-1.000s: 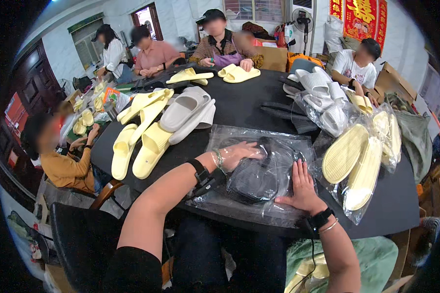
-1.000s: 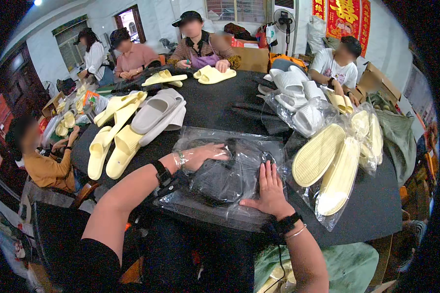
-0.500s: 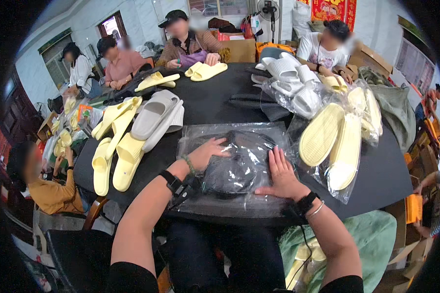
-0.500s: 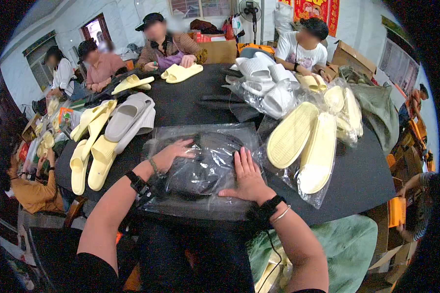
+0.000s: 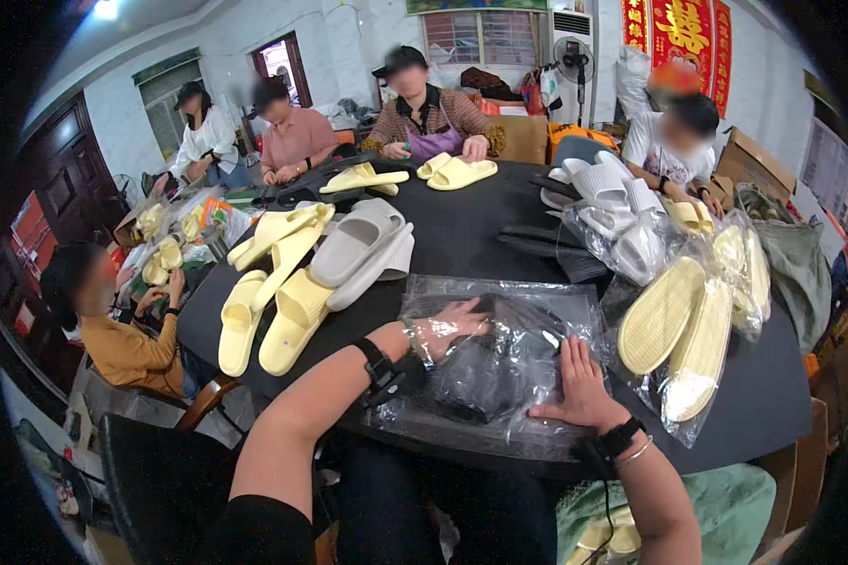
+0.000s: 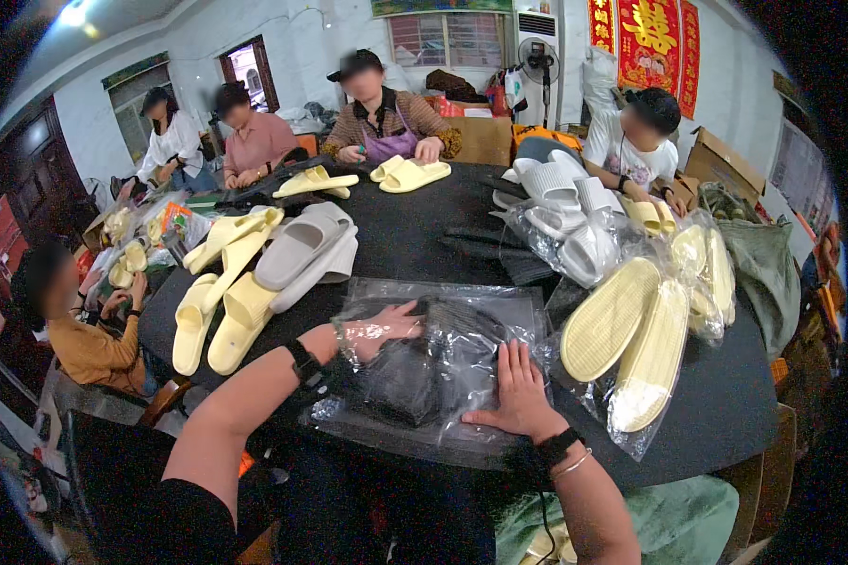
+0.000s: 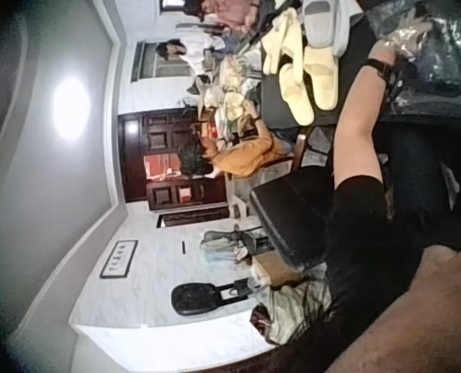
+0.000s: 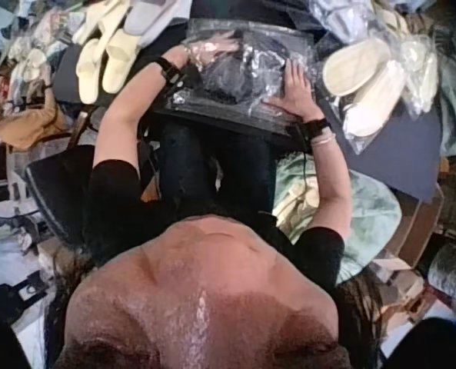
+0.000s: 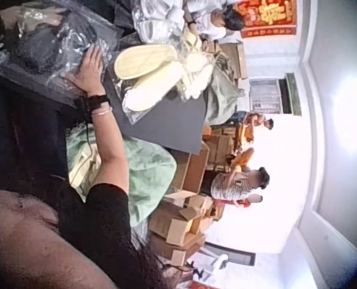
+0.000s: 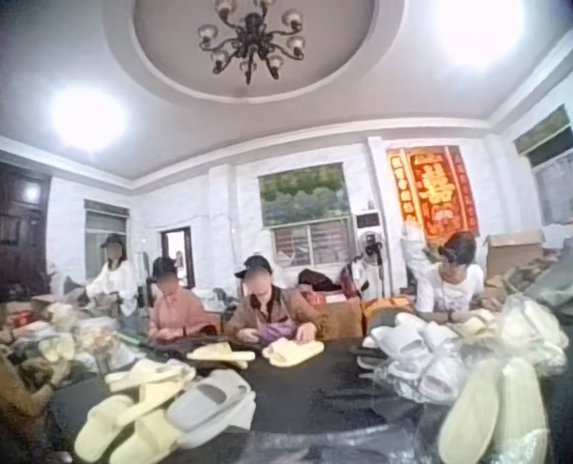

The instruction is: The recorder is packing pairs of slides/sandals into plastic bags and then placing the bagged pairs into a larger collection sack.

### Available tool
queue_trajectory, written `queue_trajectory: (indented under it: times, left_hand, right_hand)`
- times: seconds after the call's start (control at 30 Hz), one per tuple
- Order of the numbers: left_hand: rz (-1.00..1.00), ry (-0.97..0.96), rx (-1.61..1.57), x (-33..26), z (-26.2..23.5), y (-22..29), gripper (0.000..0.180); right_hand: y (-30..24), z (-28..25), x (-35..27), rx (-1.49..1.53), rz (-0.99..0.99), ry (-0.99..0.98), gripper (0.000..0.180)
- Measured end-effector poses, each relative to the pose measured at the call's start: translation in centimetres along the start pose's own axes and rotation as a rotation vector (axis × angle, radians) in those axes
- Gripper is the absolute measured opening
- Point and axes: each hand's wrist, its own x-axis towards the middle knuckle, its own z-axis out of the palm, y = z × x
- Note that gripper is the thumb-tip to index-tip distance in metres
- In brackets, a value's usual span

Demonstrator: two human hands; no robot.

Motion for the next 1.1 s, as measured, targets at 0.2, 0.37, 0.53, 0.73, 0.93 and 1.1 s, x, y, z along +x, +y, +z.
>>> queue_trajectory:
  times: [0.2,0.37,0.53,0.73,0.93,1.1]
  left_hand:
    - [-0.080,0.024,-0.050,0.2,0.1,0.3,0.058]
    - [-0.030,0.099,-0.080,-1.0,-0.2,0.1,0.035]
    - [-0.034,0.176,-0.101,-3.0,1.1,-2.2,0.024]
    - [-0.035,0.191,-0.084,-4.1,-0.8,-2.0,0.030]
    - [0.010,0.033,0.107,-5.3,-2.8,-4.2,0.041]
    - [-0.003,0.001,0.055,-5.2,-2.9,-4.1,0.036]
  right_hand:
    - [-0.8,-0.8,0.3,0.021,0.042,-0.039,0.145]
    - [-0.6,-0.6,0.3,0.005,0.038,-0.050,0.145]
    - [-0.6,-0.2,0.0,0.006,-0.004,-0.023,0.144]
    - [-1.0,-0.5,0.0,0.004,0.015,-0.010,0.143]
    - [-1.3,-0.6,0.7,0.011,0.008,-0.024,0.143]
    - [-0.7,-1.0,0.0,0.020,0.039,-0.043,0.143]
